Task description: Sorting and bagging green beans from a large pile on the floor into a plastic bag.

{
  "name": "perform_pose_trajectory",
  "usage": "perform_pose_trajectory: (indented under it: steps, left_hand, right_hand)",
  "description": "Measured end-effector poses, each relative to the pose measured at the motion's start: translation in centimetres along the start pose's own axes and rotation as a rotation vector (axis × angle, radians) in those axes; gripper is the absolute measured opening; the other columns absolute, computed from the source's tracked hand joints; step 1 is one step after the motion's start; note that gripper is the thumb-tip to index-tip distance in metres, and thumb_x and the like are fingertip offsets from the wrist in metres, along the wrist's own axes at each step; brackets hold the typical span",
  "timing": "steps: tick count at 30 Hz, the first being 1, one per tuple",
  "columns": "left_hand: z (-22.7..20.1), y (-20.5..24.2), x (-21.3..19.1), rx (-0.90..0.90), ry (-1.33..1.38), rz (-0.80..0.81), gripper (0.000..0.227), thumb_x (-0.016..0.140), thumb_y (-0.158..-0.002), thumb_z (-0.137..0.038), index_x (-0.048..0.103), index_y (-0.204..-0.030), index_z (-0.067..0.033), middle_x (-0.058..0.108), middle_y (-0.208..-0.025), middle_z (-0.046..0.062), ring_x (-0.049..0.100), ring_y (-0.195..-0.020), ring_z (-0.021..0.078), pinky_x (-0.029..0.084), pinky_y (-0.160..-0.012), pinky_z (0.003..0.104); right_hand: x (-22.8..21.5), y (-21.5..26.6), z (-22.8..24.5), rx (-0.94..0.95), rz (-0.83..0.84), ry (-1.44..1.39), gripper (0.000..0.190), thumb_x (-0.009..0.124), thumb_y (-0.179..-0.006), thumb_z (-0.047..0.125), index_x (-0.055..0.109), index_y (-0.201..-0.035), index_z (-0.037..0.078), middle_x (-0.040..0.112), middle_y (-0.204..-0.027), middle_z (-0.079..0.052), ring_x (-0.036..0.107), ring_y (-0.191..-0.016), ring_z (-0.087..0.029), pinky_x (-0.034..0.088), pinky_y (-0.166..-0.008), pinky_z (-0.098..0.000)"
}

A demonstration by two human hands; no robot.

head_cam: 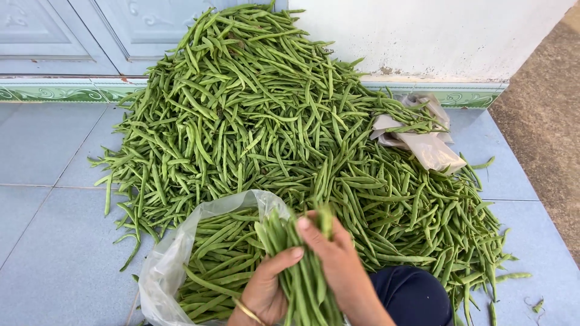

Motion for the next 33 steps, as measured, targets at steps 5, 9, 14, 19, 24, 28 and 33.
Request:
perform_pose_trajectory:
  steps: [5,9,14,19,24,28,33]
  left_hand:
    - [0.8,2.8,-5.1,0.102,0.066,-0.199,0.054,0.052,-0.086,0.004,0.058,-0.139,0.0107,0.067,-0.12,0.03,0.062,-0.1,0.0367,0.047,-0.097,0.048]
    - [-1.1,7.0,-0.7,0.175,0.165,-0.372,0.074,0.031,-0.088,0.018,0.045,-0.158,-0.0003,0.053,-0.149,0.025,0.047,-0.135,0.0378,0.031,-0.117,0.051]
    - [-2.1,4.5,-8.9,0.403,-0.143,-0.141,0.072,0.058,-0.072,0.019,0.055,-0.143,0.005,0.067,-0.112,0.025,0.063,-0.1,0.036,0.046,-0.092,0.048]
    - [-8.0,7.4,-4.3,0.682,-0.219,-0.059,0.07,0.067,-0.075,0.004,0.05,-0.142,-0.001,0.065,-0.095,0.016,0.067,-0.074,0.0297,0.061,-0.065,0.047]
    - [-10.6,8.0,-0.3,0.475,-0.645,0.125,0.085,0.08,-0.062,0.011,0.052,-0.141,-0.0056,0.076,-0.096,0.015,0.072,-0.081,0.0287,0.061,-0.075,0.046]
    - [-8.1,4.8,2.4,-0.02,-1.49,0.18,0.077,0.08,-0.061,-0.011,0.063,-0.136,-0.0154,0.084,-0.117,-0.002,0.08,-0.096,0.0121,0.062,-0.092,0.025]
    - [-2.5,-6.3,-1.9,0.457,-2.628,0.259,0.063,0.074,-0.075,-0.004,0.063,-0.134,-0.0229,0.065,-0.116,0.012,0.061,-0.1,0.0347,0.045,-0.087,0.049]
  right_hand:
    - [2.4,-0.3,-4.9,-0.392,0.032,0.542,0.058,0.048,-0.095,0.055,0.06,-0.125,0.006,0.045,-0.123,-0.008,0.044,-0.108,-0.024,0.034,-0.095,-0.0388]
    - [3.3,-0.4,-6.2,-0.852,-0.229,1.161,0.088,0.04,-0.098,0.069,0.026,-0.155,0.003,0.019,-0.163,-0.024,0.025,-0.139,-0.044,0.018,-0.107,-0.0588]
    - [4.1,1.5,-5.9,-1.021,-0.29,0.946,0.069,0.044,-0.102,0.052,0.038,-0.146,-0.001,0.037,-0.153,-0.022,0.038,-0.135,-0.039,0.027,-0.11,-0.0536]
    - [-2.8,0.6,-14.0,-0.842,-0.199,1.06,0.075,0.05,-0.095,0.07,0.061,-0.122,0.001,0.06,-0.117,-0.012,0.058,-0.107,-0.03,0.044,-0.097,-0.0472]
    - [-15.9,-6.0,-24.7,-0.331,0.016,1.342,0.023,0.075,-0.078,0.04,0.068,-0.087,0.02,0.076,-0.084,-0.003,0.073,-0.082,-0.029,0.061,-0.076,-0.0369]
    - [-13.5,-0.8,-7.6,-0.074,-0.082,0.343,0.025,0.062,-0.098,0.01,0.077,-0.104,-0.01,0.07,-0.07,-0.016,0.061,-0.054,-0.022,0.055,-0.05,-0.0311]
    - [-13.4,0.0,-7.1,-0.342,0.056,0.11,0.024,0.062,-0.1,0.007,0.076,-0.104,-0.012,0.067,-0.076,-0.01,0.052,-0.063,-0.013,0.041,-0.056,-0.0288]
Point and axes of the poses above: each hand's wrist, its own y-axis away from the middle knuckle, its own x-axis out of the palm, z = x × y, the point moved 2 cm from there along -y, towards the middle knuckle
